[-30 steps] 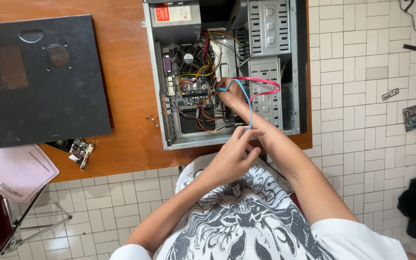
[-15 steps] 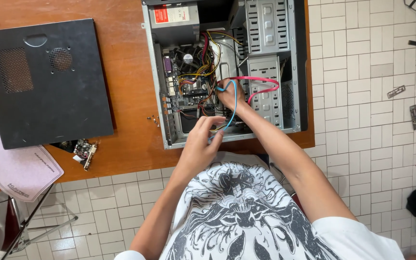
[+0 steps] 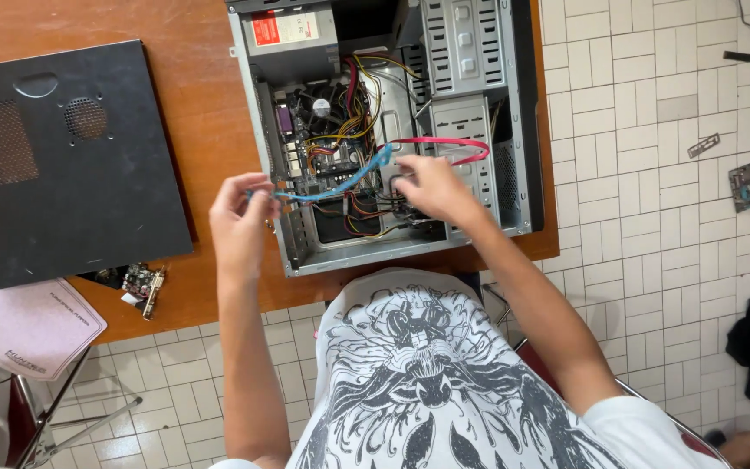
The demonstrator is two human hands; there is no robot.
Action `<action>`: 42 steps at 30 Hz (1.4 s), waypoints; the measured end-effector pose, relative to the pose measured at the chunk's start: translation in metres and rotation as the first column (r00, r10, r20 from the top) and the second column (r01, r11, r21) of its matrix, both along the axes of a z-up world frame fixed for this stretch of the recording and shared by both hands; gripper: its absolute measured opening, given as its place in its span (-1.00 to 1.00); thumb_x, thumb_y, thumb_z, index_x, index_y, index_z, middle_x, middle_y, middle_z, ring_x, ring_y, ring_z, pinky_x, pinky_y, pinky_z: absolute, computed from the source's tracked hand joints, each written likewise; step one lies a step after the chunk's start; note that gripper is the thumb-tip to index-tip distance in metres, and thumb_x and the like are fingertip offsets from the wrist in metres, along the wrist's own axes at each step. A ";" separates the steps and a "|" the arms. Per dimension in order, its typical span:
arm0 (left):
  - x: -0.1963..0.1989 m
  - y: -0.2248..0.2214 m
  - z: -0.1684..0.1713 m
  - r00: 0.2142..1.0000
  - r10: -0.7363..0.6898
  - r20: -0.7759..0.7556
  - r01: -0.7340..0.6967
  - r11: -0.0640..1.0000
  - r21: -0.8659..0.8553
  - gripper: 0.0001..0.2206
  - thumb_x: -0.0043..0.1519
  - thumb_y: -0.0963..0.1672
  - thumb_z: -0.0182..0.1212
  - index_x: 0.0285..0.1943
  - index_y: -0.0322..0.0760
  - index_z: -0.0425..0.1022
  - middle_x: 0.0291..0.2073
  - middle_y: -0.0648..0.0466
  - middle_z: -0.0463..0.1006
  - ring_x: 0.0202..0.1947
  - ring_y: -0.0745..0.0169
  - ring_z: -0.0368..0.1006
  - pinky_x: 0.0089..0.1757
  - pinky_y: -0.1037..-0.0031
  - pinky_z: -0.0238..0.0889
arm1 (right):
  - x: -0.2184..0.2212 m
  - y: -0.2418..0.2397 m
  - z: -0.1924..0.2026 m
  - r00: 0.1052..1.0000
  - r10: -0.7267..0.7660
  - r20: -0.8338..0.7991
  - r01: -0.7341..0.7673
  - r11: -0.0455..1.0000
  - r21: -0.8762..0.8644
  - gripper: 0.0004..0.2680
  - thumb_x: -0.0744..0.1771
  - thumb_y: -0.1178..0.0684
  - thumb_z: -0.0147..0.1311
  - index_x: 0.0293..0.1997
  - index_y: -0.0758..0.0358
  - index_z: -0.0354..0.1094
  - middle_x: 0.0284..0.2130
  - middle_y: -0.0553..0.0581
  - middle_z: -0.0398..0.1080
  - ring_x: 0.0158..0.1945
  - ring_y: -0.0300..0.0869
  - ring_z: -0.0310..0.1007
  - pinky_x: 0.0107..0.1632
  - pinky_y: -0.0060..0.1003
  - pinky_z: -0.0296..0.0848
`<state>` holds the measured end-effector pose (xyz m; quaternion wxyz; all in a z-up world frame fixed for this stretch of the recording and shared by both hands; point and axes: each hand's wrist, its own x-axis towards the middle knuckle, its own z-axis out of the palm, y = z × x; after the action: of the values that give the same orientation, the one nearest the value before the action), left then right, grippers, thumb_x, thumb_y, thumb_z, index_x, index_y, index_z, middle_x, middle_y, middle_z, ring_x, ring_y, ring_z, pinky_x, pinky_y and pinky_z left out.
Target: The person is working on the internal components of a desktop computer, connecting cables and using a screwdriver.
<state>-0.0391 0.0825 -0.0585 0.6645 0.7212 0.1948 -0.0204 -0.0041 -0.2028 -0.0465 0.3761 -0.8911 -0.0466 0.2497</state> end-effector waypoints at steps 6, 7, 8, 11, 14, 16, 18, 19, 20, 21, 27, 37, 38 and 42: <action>0.016 0.033 -0.065 0.979 0.201 -0.021 -0.201 0.952 -0.232 -0.72 0.21 -0.29 0.16 0.11 -0.34 0.45 -0.01 -0.05 0.49 -0.20 0.34 0.56 -0.12 0.58 0.56 | 0.004 -0.131 -0.002 0.822 -0.493 0.285 0.424 0.864 0.271 -0.88 0.44 0.13 0.10 0.07 0.24 0.47 -0.18 0.22 0.54 -0.15 -0.08 0.58 -0.05 -0.23 0.55; 0.017 0.031 -0.068 0.981 0.194 -0.018 -0.193 0.953 -0.233 -0.72 0.21 -0.29 0.16 0.11 -0.34 0.45 -0.01 -0.05 0.49 -0.20 0.34 0.56 -0.12 0.58 0.56 | 0.000 -0.153 -0.017 0.818 -0.499 0.288 0.430 0.861 0.271 -0.88 0.44 0.13 0.10 0.07 0.24 0.47 -0.18 0.22 0.54 -0.15 -0.08 0.58 -0.05 -0.23 0.55; 0.018 0.030 -0.071 0.978 0.207 -0.030 -0.208 0.950 -0.231 -0.70 0.20 -0.28 0.17 0.12 -0.34 0.45 -0.01 -0.05 0.48 -0.20 0.35 0.55 -0.12 0.61 0.54 | -0.004 -0.175 -0.031 0.759 -0.587 0.281 0.542 0.809 0.225 -0.89 0.42 0.13 0.10 0.03 0.19 0.46 -0.20 0.16 0.54 -0.20 -0.17 0.58 -0.11 -0.32 0.56; 0.020 0.021 -0.068 0.978 0.203 -0.046 -0.208 0.959 -0.191 -0.69 0.18 -0.27 0.18 0.13 -0.32 0.46 0.00 -0.03 0.49 -0.18 0.37 0.53 -0.11 0.64 0.49 | -0.017 -0.219 -0.089 0.679 -0.688 0.258 0.679 0.721 0.135 -0.89 0.38 0.11 0.12 -0.01 0.14 0.48 -0.25 0.13 0.54 -0.27 -0.22 0.57 -0.22 -0.36 0.58; 0.020 0.015 -0.071 0.984 0.172 -0.050 -0.175 0.981 -0.078 -0.69 0.19 -0.24 0.20 0.13 -0.26 0.49 0.00 -0.01 0.51 -0.17 0.38 0.48 -0.12 0.61 0.46 | -0.027 -0.253 -0.167 0.698 -0.683 0.215 0.701 0.713 -0.008 -0.86 0.36 0.04 0.16 0.01 0.01 0.51 -0.21 0.08 0.54 -0.17 -0.09 0.56 -0.13 -0.19 0.56; 0.017 0.008 -0.066 0.986 0.160 -0.046 -0.160 0.987 0.002 -0.70 0.20 -0.23 0.20 0.13 -0.22 0.51 0.00 -0.01 0.53 -0.17 0.37 0.45 -0.13 0.57 0.45 | -0.027 -0.264 -0.207 0.729 -0.658 0.189 0.681 0.725 -0.102 -0.85 0.36 -0.02 0.19 0.02 -0.11 0.52 -0.15 0.02 0.54 -0.06 -0.01 0.55 0.00 -0.08 0.53; 0.013 -0.005 -0.052 0.990 0.142 -0.013 -0.137 0.972 0.189 -0.70 0.16 -0.25 0.16 0.05 -0.14 0.55 -0.03 0.02 0.50 -0.11 0.22 0.50 -0.14 0.48 0.48 | -0.020 -0.265 -0.232 0.743 -0.653 0.148 0.668 0.737 -0.099 -0.83 0.38 0.03 0.17 0.09 0.08 0.49 -0.04 0.20 0.51 0.11 0.21 0.46 0.16 0.11 0.42; 0.010 -0.008 -0.052 0.989 0.146 -0.008 -0.141 0.971 0.192 -0.70 0.16 -0.25 0.16 0.05 -0.14 0.55 -0.03 0.02 0.50 -0.11 0.22 0.50 -0.14 0.48 0.48 | -0.013 -0.269 -0.244 0.744 -0.651 0.149 0.666 0.740 -0.093 -0.83 0.38 0.03 0.17 0.09 0.08 0.49 -0.04 0.20 0.51 0.11 0.21 0.46 0.16 0.11 0.42; 0.007 -0.011 -0.052 0.991 0.129 0.033 -0.133 0.948 0.288 -0.71 0.17 -0.27 0.13 0.03 -0.12 0.55 -0.03 0.04 0.46 -0.08 0.18 0.49 -0.12 0.45 0.46 | -0.006 -0.273 -0.255 0.758 -0.630 0.170 0.649 0.756 -0.091 -0.82 0.38 0.09 0.17 0.10 0.12 0.47 -0.03 0.22 0.50 0.13 0.24 0.43 0.19 0.12 0.40; 0.006 -0.014 -0.052 0.992 0.106 0.073 -0.126 0.916 0.381 -0.70 0.18 -0.28 0.10 0.01 -0.11 0.55 -0.04 0.06 0.42 -0.05 0.13 0.48 -0.11 0.42 0.43 | 0.002 -0.277 -0.265 0.768 -0.610 0.194 0.633 0.769 -0.088 -0.81 0.37 0.15 0.16 0.11 0.15 0.46 -0.02 0.24 0.49 0.15 0.27 0.41 0.21 0.14 0.37; -0.006 -0.045 -0.020 0.994 0.037 0.101 -0.074 0.914 0.399 -0.71 0.21 -0.31 0.08 0.01 -0.14 0.54 -0.06 0.03 0.39 -0.01 0.08 0.46 -0.05 0.37 0.39 | 0.063 -0.299 -0.299 0.830 -0.480 0.285 0.530 0.837 -0.136 -0.72 0.35 0.36 -0.02 0.15 0.25 0.42 -0.05 0.37 0.40 0.17 0.34 0.37 0.27 0.14 0.32; -0.014 -0.095 -0.017 0.965 -0.214 0.154 0.163 0.944 0.288 -0.71 0.20 -0.34 0.03 -0.02 -0.20 0.51 -0.11 0.02 0.43 -0.11 0.08 0.49 -0.06 0.32 0.42 | 0.091 -0.228 -0.198 0.649 -0.760 -0.033 0.755 0.649 -0.096 -0.73 0.38 -0.13 -0.27 -0.05 0.06 0.43 -0.04 0.22 0.44 0.12 0.18 0.43 0.19 0.08 0.30; -0.015 -0.103 -0.018 0.933 -0.299 0.203 0.221 0.916 0.335 -0.73 0.18 -0.33 0.07 -0.03 -0.20 0.51 -0.12 0.03 0.42 -0.08 0.03 0.48 -0.04 0.32 0.44 | 0.095 -0.235 -0.210 0.638 -0.770 -0.025 0.766 0.637 -0.086 -0.73 0.36 -0.13 -0.25 -0.09 0.07 0.43 -0.08 0.23 0.44 0.10 0.17 0.44 0.18 0.09 0.30; -0.022 -0.137 -0.027 0.786 -0.547 0.287 0.328 0.763 0.557 -0.75 0.15 -0.29 0.16 -0.05 -0.13 0.49 -0.17 0.09 0.40 -0.13 0.00 0.42 -0.08 0.26 0.36 | 0.100 -0.232 -0.205 0.599 -0.800 -0.040 0.797 0.600 -0.077 -0.68 0.34 -0.22 -0.23 -0.05 0.06 0.44 -0.02 0.26 0.43 0.14 0.20 0.42 0.18 0.14 0.28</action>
<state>-0.0612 -0.0550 -0.0851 0.4667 0.8730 -0.1379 0.0303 0.0961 -0.4345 -0.2520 0.4268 -0.8179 0.3759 0.0876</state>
